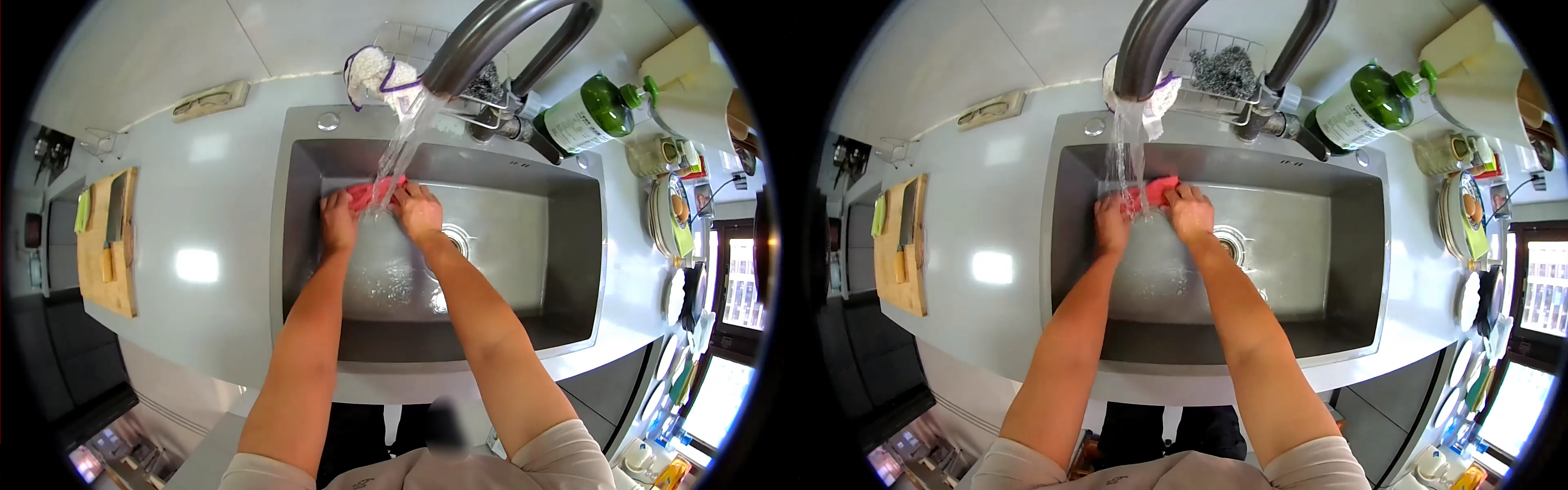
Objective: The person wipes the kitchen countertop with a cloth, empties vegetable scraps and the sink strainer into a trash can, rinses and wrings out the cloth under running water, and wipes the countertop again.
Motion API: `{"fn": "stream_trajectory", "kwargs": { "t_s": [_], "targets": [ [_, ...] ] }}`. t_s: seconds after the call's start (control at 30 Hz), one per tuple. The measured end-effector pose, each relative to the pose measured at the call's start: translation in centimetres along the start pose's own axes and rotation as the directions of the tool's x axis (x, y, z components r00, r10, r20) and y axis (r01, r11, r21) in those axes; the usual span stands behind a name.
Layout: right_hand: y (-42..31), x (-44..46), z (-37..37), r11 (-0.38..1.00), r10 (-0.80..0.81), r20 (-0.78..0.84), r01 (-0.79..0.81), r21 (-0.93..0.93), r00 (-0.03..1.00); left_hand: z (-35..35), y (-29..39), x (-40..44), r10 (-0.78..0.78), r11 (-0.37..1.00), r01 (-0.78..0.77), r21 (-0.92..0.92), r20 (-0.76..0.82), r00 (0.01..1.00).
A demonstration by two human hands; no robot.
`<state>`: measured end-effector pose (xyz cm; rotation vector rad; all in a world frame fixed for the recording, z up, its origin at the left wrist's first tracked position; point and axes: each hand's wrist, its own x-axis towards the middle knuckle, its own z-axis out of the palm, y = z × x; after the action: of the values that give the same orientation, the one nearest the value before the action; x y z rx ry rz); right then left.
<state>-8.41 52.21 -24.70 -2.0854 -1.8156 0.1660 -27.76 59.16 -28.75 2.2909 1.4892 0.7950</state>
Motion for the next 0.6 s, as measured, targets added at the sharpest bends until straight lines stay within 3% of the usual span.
{"fn": "stream_trajectory", "kwargs": {
  "t_s": [0.03, 0.13, 0.23, 0.33, 0.37, 0.4, 0.43, 0.47, 0.5, 0.53, 0.57, 0.6],
  "targets": [
    [0.2, -0.6, 0.2, 1.0, 0.012, 0.058, -0.011, -0.01, 0.998, -0.7, 0.4, -0.7, -0.031, 0.999, 0.027, 0.042, 0.114, 0.993],
    [0.2, -2.8, -0.8, 0.997, 0.073, 0.241, -0.076, 0.005, 0.968, -3.5, 3.5, -2.7, -0.064, 0.987, 0.033, 0.157, 0.198, 0.978],
    [-1.9, -4.3, -5.1, 0.972, 0.163, 0.415, -0.219, 0.09, 0.895, -6.2, 6.0, -3.9, 0.099, 0.93, -0.174, 0.323, 0.238, 0.966],
    [-1.4, -5.7, -3.7, 0.986, 0.141, 0.453, -0.167, 0.019, 0.88, -5.0, 3.9, -4.3, 0.076, 0.935, -0.231, 0.27, 0.482, 0.873],
    [-0.8, -6.1, -1.9, 0.982, 0.147, 0.395, -0.181, 0.05, 0.907, -4.7, 3.7, -4.0, -0.096, 0.992, 0.032, 0.124, 0.547, 0.832],
    [0.1, -6.5, 0.6, 0.978, 0.154, 0.336, -0.192, 0.082, 0.929, -4.6, 3.7, -3.5, -0.238, 0.951, 0.308, -0.002, 0.63, 0.739],
    [-0.1, -6.2, 0.6, 0.974, 0.162, 0.273, -0.199, 0.112, 0.948, -5.0, 3.9, -3.0, -0.334, 0.818, 0.566, -0.099, 0.72, 0.609],
    [-0.1, -6.0, 0.5, 0.843, 0.26, 0.33, -0.381, 0.381, 0.907, -5.5, 4.2, -2.7, -0.365, 0.64, 0.738, -0.215, 0.76, 0.538],
    [-0.9, -5.4, -1.0, 0.608, 0.329, 0.411, -0.524, 0.597, 0.85, -6.1, 4.7, -2.3, -0.37, 0.413, 0.859, -0.304, 0.805, 0.463],
    [-1.9, -4.9, -2.6, 0.298, 0.361, 0.507, -0.611, 0.733, 0.783, -6.8, 5.4, -2.0, -0.35, 0.153, 0.922, -0.355, 0.853, 0.387],
    [-3.4, -4.5, -4.9, 0.01, 0.326, 0.511, -0.543, 0.839, 0.795, -8.4, 6.6, -1.8, -0.266, -0.1, 0.896, -0.432, 0.879, 0.395],
    [-4.2, -4.1, -5.8, -0.011, 0.303, 0.479, -0.499, 0.866, 0.824, -9.3, 7.3, -1.2, -0.215, -0.227, 0.872, -0.434, 0.896, 0.39]
  ]
}}
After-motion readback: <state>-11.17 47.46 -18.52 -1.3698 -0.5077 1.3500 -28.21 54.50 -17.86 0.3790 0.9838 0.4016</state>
